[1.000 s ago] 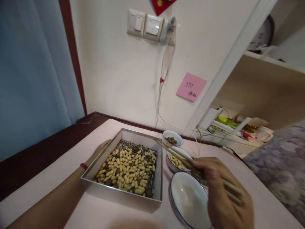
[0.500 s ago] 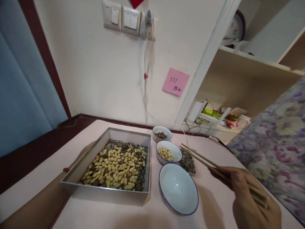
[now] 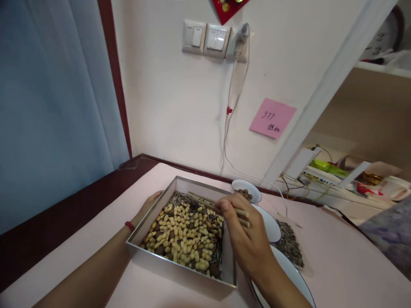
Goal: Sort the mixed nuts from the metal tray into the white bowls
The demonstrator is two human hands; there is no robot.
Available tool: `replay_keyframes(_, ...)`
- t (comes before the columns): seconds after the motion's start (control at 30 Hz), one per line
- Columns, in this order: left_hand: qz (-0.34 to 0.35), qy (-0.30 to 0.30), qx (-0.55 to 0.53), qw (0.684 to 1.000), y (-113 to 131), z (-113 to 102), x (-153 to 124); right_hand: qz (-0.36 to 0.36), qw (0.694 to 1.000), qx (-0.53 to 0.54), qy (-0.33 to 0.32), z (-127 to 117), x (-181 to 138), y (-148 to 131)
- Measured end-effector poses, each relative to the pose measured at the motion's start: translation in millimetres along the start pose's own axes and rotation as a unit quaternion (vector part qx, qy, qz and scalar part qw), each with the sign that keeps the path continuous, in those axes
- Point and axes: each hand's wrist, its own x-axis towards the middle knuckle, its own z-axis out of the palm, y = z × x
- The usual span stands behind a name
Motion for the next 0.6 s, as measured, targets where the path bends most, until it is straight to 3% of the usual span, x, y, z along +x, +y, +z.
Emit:
replay_keyframes(0.17, -0.016, 0.013, -0.036, 0.999, 6.8, 9.1, -9.3, 0.024, 0.998, 0.003, -0.061, 32.6, 25.1, 23.7)
replay_keyframes(0.33, -0.028, 0.026, -0.057, 0.998, 8.0, 13.1, -12.8, 0.021, 0.997, -0.007, -0.074, 53.9, 37.4, 37.6)
replay_keyframes(0.47, -0.032, 0.022, -0.053, 0.998, 7.3, 13.4, -14.0, 0.023, 0.998, -0.003, -0.056, 55.8, 36.8, 43.2)
replay_keyframes(0.6, -0.022, 0.022, -0.053, 0.998, 7.2, 12.4, -13.8, 0.027, 0.999, 0.012, -0.037, 42.6, 29.9, 37.8)
